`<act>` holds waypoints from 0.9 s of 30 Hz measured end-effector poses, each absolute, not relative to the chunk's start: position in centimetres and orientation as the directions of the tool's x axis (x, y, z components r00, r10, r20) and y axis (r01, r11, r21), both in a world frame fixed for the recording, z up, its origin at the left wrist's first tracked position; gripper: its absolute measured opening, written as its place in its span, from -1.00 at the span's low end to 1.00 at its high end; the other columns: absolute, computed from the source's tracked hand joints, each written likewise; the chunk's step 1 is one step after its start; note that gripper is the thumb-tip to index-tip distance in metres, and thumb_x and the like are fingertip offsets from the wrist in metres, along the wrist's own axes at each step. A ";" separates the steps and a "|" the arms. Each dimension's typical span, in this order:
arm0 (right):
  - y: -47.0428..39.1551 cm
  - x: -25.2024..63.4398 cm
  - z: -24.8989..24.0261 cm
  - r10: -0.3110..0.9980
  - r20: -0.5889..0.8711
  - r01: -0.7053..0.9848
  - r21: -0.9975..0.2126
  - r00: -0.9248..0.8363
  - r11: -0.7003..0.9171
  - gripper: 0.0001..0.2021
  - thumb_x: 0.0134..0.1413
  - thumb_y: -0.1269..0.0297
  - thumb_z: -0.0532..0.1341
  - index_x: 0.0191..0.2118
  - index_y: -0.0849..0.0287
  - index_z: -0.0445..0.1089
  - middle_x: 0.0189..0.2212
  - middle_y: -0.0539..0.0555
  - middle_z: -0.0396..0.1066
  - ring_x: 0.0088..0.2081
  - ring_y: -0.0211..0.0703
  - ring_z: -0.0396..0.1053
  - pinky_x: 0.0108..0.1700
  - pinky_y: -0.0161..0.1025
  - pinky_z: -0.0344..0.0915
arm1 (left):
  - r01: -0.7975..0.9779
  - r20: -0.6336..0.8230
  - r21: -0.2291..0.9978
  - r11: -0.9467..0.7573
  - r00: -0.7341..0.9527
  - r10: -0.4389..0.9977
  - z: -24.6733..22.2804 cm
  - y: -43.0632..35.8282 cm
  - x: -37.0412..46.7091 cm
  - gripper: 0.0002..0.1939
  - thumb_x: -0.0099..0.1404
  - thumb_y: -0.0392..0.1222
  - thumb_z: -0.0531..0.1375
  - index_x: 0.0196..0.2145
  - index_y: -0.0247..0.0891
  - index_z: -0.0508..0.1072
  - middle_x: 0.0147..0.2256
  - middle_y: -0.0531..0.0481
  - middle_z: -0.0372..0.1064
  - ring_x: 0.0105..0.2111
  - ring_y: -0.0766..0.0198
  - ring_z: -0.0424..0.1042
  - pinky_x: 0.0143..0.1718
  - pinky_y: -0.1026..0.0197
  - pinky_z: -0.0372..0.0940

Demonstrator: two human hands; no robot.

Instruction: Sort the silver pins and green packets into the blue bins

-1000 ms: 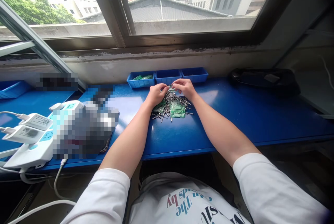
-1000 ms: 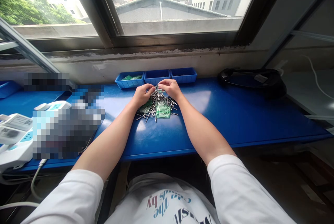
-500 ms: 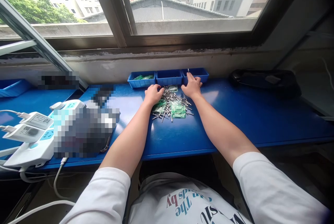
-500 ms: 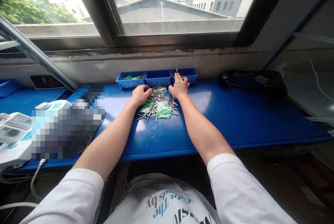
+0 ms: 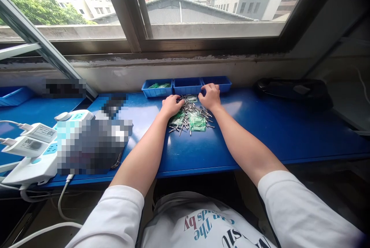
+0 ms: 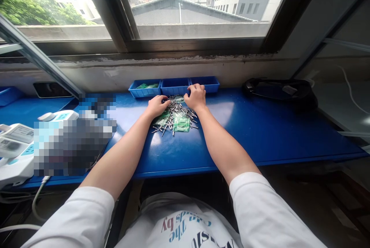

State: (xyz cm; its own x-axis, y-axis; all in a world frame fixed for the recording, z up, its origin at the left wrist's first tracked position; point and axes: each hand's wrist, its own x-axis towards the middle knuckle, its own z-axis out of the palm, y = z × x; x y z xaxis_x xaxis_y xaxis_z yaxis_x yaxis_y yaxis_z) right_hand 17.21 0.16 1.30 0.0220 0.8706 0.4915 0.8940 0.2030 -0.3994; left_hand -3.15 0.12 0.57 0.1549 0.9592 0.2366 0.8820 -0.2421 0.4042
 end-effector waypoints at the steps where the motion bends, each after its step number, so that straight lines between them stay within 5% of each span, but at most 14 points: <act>1: 0.1 17.1 1.3 0.880 0.474 0.881 -0.399 -0.040 0.255 -0.72 0.07 0.24 0.12 -0.13 0.23 0.41 -0.07 0.25 0.36 0.01 0.11 0.18 0.05 0.01 0.20 | 0.879 0.238 0.399 -0.260 0.174 0.955 0.5 0.1 -3.1 -0.51 0.30 0.13 0.02 0.02 -0.18 0.43 0.04 -0.13 0.39 0.07 0.03 0.32 0.08 0.06 0.16; 7: -0.3 16.5 1.1 0.914 0.294 0.845 -0.377 -0.280 0.380 -0.63 0.05 -0.03 0.17 -0.23 0.21 0.40 -0.25 0.18 0.43 -0.13 0.05 0.27 -0.08 -0.08 0.24 | 0.868 0.225 0.376 -0.324 0.254 0.941 0.4 0.0 -3.1 -0.45 0.29 0.18 0.02 0.06 -0.19 0.42 0.08 -0.12 0.38 0.11 0.01 0.30 0.11 0.07 0.14; 27: 0.4 16.4 0.4 0.932 0.209 0.834 -0.419 -0.295 0.358 -0.81 0.14 0.23 0.16 -0.40 0.19 0.44 -0.32 0.18 0.50 -0.27 -0.07 0.40 -0.26 -0.25 0.20 | 0.859 0.252 0.373 -0.352 0.271 0.929 0.3 0.1 -3.1 -0.55 0.28 0.12 0.06 -0.03 -0.15 0.50 0.02 -0.10 0.45 0.06 -0.06 0.35 0.06 -0.01 0.17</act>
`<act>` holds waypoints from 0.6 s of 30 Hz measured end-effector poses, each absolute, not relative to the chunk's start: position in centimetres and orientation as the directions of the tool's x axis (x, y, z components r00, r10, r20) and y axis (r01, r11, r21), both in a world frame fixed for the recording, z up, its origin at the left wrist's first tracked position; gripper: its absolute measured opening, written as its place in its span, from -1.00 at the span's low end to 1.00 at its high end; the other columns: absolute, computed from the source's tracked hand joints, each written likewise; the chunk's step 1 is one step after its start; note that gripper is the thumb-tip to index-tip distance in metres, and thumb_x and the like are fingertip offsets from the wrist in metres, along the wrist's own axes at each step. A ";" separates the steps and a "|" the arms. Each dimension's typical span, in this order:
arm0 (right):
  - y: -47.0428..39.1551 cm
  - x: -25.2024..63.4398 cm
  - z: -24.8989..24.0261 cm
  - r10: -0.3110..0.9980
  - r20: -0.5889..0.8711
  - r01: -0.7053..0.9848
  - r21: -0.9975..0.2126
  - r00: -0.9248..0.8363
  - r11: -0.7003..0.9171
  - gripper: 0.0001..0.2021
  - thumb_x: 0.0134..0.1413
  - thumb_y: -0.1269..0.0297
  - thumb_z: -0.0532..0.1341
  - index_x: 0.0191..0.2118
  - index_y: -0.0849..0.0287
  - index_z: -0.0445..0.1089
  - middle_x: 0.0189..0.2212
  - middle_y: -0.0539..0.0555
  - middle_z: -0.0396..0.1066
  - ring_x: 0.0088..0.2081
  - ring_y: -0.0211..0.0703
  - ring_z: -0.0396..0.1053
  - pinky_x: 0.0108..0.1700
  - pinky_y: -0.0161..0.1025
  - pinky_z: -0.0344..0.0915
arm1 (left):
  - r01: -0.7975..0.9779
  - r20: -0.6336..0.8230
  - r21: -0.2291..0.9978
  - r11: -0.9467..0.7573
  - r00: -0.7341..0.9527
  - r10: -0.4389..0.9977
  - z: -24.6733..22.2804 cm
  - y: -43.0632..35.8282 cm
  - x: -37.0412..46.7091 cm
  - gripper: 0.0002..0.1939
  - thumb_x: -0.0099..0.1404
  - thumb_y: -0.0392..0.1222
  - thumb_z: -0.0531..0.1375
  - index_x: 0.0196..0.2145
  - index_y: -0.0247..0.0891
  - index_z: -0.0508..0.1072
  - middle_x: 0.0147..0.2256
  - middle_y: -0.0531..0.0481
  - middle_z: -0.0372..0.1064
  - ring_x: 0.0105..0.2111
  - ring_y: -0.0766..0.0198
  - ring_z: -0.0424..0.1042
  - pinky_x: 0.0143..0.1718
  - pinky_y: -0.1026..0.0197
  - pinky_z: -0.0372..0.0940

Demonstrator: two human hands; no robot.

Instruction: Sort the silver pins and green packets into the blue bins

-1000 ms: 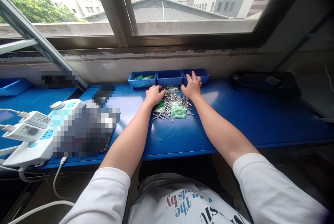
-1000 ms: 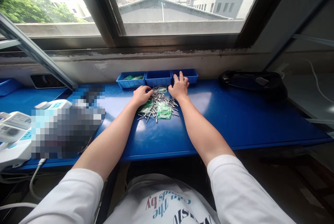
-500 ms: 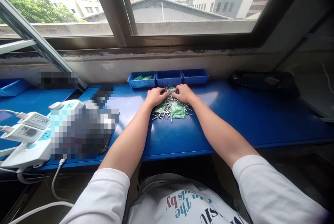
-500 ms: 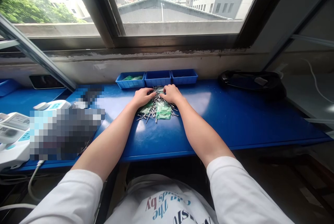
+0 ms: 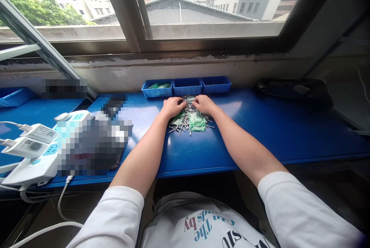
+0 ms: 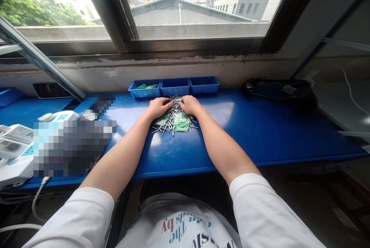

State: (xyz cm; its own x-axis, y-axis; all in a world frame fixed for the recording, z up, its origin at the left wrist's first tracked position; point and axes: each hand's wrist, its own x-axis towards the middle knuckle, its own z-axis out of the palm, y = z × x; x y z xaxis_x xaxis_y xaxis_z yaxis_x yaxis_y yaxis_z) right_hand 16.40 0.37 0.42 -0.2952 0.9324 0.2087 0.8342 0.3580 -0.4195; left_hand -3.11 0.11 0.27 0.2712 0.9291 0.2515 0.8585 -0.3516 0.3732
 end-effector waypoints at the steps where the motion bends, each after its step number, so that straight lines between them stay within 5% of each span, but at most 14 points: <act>1: 0.3 16.4 0.4 0.934 0.223 0.831 -0.431 -0.281 0.353 -0.82 0.15 0.24 0.15 -0.38 0.19 0.43 -0.30 0.19 0.50 -0.26 -0.06 0.39 -0.26 -0.25 0.20 | 0.855 0.261 0.378 -0.355 0.269 0.927 0.3 0.1 -3.1 -0.56 0.28 0.11 0.06 -0.03 -0.15 0.50 0.01 -0.10 0.45 0.05 -0.05 0.35 0.06 -0.01 0.17; 10: -0.5 15.9 1.2 0.867 0.410 0.533 -0.685 -0.283 0.497 -0.89 0.08 0.26 0.20 -0.37 0.18 0.40 -0.49 0.02 0.44 -0.43 -0.21 0.35 -0.33 -0.28 0.24 | 0.721 0.515 0.444 -0.532 0.280 0.810 0.6 -0.2 -2.9 -0.69 0.24 -0.08 0.16 -0.10 -0.20 0.53 -0.13 -0.07 0.52 -0.08 0.13 0.45 -0.02 0.15 0.28; 18: -0.6 15.2 1.2 0.880 0.397 0.281 -0.841 -0.261 0.462 -0.84 0.04 0.18 0.21 -0.37 0.18 0.35 -0.55 0.00 0.42 -0.47 -0.20 0.39 -0.37 -0.26 0.31 | 0.629 0.487 0.495 -0.600 0.371 0.791 1.0 -0.4 -2.4 -0.77 0.24 -0.15 0.17 -0.23 -0.19 0.60 -0.22 -0.04 0.56 -0.22 0.18 0.50 -0.10 0.21 0.34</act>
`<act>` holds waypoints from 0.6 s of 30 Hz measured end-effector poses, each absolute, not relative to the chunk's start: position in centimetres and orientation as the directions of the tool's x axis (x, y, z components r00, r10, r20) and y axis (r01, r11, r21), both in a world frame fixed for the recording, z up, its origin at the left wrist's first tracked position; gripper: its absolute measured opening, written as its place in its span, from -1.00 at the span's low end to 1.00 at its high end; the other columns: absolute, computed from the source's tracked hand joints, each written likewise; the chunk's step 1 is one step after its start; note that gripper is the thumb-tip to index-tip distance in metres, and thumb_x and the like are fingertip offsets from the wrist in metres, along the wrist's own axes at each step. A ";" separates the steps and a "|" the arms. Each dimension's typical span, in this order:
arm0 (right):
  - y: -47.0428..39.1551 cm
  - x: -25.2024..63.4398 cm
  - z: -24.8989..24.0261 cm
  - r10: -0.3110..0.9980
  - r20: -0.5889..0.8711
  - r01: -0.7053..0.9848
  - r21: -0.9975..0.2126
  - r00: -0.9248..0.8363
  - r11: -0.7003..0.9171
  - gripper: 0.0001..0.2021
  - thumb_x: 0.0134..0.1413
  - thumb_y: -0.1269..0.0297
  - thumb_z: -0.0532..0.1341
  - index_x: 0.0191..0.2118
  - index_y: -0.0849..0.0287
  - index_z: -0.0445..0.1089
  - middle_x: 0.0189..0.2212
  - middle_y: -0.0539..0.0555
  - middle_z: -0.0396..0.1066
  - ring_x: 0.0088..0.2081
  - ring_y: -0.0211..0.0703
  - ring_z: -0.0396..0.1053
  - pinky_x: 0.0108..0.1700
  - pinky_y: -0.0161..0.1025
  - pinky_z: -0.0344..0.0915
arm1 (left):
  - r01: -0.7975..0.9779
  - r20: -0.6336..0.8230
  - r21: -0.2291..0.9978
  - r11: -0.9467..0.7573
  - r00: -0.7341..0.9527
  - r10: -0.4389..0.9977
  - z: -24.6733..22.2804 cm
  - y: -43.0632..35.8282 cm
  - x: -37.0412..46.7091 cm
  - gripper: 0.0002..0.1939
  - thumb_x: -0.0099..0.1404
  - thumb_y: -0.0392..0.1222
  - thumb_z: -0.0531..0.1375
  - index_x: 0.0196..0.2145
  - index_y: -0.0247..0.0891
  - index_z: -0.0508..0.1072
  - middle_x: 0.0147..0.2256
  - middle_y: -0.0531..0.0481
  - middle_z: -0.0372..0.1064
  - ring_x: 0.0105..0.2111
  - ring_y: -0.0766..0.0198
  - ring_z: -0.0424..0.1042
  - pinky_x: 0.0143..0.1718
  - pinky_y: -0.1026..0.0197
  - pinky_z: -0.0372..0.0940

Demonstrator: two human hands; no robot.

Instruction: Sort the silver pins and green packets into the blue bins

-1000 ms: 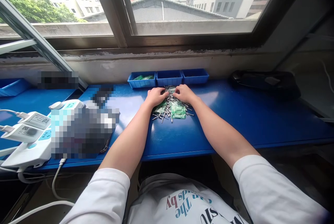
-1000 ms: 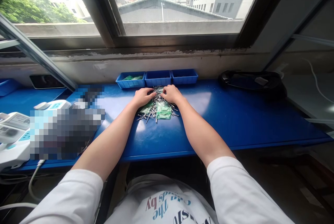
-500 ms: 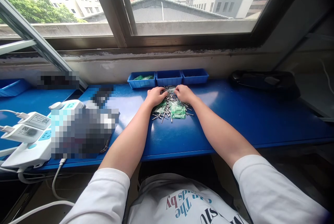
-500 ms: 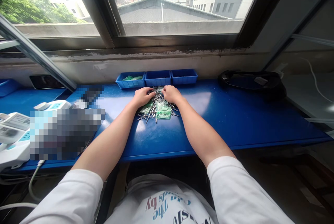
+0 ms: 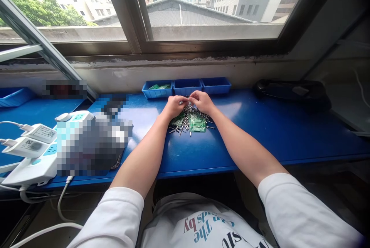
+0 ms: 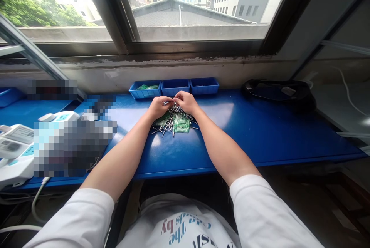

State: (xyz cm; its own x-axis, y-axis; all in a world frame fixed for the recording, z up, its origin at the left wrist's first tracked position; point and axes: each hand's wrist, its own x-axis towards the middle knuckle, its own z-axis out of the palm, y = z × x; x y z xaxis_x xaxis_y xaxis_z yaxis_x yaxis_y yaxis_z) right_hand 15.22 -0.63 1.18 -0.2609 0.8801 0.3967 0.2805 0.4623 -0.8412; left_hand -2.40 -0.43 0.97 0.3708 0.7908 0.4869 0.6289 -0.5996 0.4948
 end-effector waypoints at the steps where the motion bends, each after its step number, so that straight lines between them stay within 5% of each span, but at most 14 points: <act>1: -0.7 15.2 1.3 0.879 0.404 0.280 -0.839 -0.254 0.467 -0.82 0.03 0.17 0.22 -0.37 0.18 0.35 -0.54 0.01 0.43 -0.46 -0.20 0.40 -0.37 -0.26 0.31 | 0.640 0.467 0.500 -0.584 0.368 0.804 1.0 -0.5 -2.4 -0.76 0.24 -0.14 0.16 -0.22 -0.18 0.60 -0.21 -0.05 0.56 -0.21 0.18 0.50 -0.09 0.20 0.34; 12: -0.6 15.5 1.2 0.886 0.402 0.383 -0.800 -0.230 0.462 -0.83 -0.02 0.24 0.24 -0.33 0.21 0.49 -0.37 0.07 0.53 -0.33 -0.18 0.44 -0.21 -0.24 0.35 | 0.614 0.397 0.609 -0.502 0.312 0.863 1.0 -0.6 -2.4 -0.68 0.26 -0.16 0.13 -0.03 -0.19 0.46 -0.23 -0.03 0.54 -0.20 0.21 0.49 -0.08 0.20 0.33; 18: -0.6 15.4 1.3 0.885 0.420 0.343 -0.816 -0.201 0.466 -0.79 0.00 0.19 0.21 -0.37 0.23 0.49 -0.43 0.07 0.51 -0.38 -0.19 0.42 -0.26 -0.25 0.34 | 0.626 0.414 0.585 -0.516 0.317 0.853 1.3 -0.9 -2.3 -0.81 0.29 -0.15 0.08 -0.25 -0.22 0.46 -0.31 0.01 0.53 -0.29 0.25 0.46 -0.19 0.24 0.31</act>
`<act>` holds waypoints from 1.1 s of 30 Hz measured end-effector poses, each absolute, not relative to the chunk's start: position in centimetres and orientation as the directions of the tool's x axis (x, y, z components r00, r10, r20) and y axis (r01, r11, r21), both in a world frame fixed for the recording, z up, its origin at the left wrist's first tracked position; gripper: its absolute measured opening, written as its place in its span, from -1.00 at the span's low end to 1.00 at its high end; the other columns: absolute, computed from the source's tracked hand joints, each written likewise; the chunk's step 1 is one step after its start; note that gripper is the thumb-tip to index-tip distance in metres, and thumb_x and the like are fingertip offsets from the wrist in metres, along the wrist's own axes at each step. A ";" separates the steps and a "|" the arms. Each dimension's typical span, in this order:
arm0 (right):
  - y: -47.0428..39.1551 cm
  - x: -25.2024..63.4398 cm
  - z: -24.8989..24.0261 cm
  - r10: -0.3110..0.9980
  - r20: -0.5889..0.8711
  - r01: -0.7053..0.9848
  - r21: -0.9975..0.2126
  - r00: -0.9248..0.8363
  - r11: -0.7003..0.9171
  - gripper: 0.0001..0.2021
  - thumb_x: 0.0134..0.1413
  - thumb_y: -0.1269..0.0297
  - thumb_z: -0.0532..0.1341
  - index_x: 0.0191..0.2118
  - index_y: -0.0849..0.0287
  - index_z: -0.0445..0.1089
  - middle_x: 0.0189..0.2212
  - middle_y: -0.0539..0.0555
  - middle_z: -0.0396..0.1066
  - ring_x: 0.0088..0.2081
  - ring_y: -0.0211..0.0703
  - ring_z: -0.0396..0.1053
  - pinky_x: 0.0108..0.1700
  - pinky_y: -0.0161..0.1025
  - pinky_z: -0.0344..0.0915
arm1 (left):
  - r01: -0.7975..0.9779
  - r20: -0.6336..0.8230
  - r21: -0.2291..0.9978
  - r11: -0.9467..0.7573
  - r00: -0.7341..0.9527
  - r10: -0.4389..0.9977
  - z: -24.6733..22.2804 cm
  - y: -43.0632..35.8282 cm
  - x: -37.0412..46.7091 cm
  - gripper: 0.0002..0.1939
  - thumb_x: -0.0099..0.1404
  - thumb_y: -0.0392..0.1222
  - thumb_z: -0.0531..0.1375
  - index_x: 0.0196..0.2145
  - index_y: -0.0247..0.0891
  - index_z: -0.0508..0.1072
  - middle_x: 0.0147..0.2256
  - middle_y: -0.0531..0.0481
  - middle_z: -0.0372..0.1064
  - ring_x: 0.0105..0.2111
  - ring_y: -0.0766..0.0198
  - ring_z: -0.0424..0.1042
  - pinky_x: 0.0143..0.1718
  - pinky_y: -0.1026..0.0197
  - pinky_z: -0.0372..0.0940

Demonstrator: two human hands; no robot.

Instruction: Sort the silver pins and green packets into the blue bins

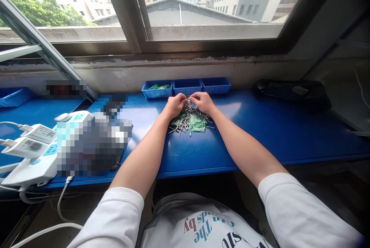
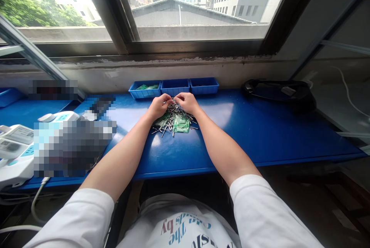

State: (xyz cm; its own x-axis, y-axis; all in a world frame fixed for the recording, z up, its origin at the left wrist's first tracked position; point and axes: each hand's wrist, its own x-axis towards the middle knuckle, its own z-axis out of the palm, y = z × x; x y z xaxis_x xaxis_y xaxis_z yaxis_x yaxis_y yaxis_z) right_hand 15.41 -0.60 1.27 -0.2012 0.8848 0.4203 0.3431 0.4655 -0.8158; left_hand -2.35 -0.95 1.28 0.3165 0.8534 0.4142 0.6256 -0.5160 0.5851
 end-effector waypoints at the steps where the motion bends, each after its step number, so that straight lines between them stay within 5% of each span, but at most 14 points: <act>1: -0.7 15.4 1.3 0.888 0.417 0.318 -0.830 -0.193 0.459 -0.79 -0.01 0.18 0.22 -0.36 0.23 0.48 -0.44 0.07 0.51 -0.38 -0.19 0.42 -0.27 -0.25 0.34 | 0.621 0.421 0.583 -0.524 0.321 0.849 1.4 -1.0 -2.3 -0.81 0.29 -0.15 0.07 -0.26 -0.22 0.45 -0.32 0.01 0.53 -0.29 0.26 0.45 -0.19 0.24 0.30; 9: -1.3 15.5 2.1 0.913 0.354 0.100 -0.920 -0.205 0.379 -0.77 -0.19 0.14 0.33 -0.43 0.20 0.48 -0.51 0.03 0.48 -0.43 -0.21 0.38 -0.34 -0.26 0.32 | 0.641 0.425 0.574 -0.510 0.299 0.854 1.5 -1.2 -2.3 -0.75 0.33 -0.12 0.03 -0.30 -0.23 0.47 -0.34 0.01 0.54 -0.33 0.27 0.44 -0.20 0.27 0.29; 15: -1.2 15.6 2.1 0.921 0.336 0.120 -0.924 -0.198 0.363 -0.75 -0.16 0.11 0.30 -0.38 0.20 0.50 -0.47 0.03 0.49 -0.41 -0.19 0.38 -0.33 -0.26 0.33 | 0.671 0.407 0.562 -0.483 0.283 0.868 1.6 -1.2 -2.2 -0.68 0.36 -0.04 0.00 -0.26 -0.21 0.50 -0.29 -0.01 0.54 -0.26 0.23 0.46 -0.17 0.24 0.29; 19: -0.7 16.0 1.8 0.912 0.399 0.321 -0.855 -0.095 0.407 -0.72 -0.07 0.15 0.23 -0.25 0.20 0.50 -0.32 0.07 0.52 -0.31 -0.15 0.40 -0.22 -0.21 0.35 | 0.735 0.443 0.516 -0.439 0.209 0.872 1.5 -0.8 -2.4 -0.65 0.36 0.00 -0.01 -0.13 -0.20 0.47 -0.17 -0.05 0.52 -0.14 0.17 0.45 -0.07 0.19 0.27; 25: -0.2 17.1 1.7 0.865 0.501 0.768 -0.560 0.016 0.310 -0.53 0.04 0.30 0.11 0.10 0.23 0.35 0.07 0.14 0.38 0.06 0.06 0.23 0.12 -0.02 0.19 | 0.823 0.396 0.497 -0.274 0.065 0.916 0.8 0.3 -3.2 -0.66 0.32 -0.04 0.02 -0.08 -0.20 0.45 -0.06 -0.11 0.47 -0.03 0.12 0.40 0.02 0.13 0.25; 33: 0.8 18.3 0.7 0.910 0.401 0.901 -0.424 0.100 0.088 -0.34 0.00 0.22 0.16 0.26 0.17 0.10 0.30 0.17 0.05 0.08 0.25 0.03 0.04 0.20 0.13 | 0.866 0.280 0.443 -0.234 0.115 0.953 0.0 0.9 -3.6 -0.57 0.28 0.03 0.04 -0.02 -0.22 0.46 0.00 -0.17 0.43 0.02 0.02 0.37 0.05 0.07 0.23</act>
State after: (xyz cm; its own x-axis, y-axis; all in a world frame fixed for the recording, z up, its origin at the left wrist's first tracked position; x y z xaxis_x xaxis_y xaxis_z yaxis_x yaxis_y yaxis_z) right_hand 18.26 0.78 0.74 0.1003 0.9104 0.4013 0.9014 0.0876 -0.4241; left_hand -3.56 0.86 -0.03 0.1146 0.9532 0.2797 0.8655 -0.2340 0.4428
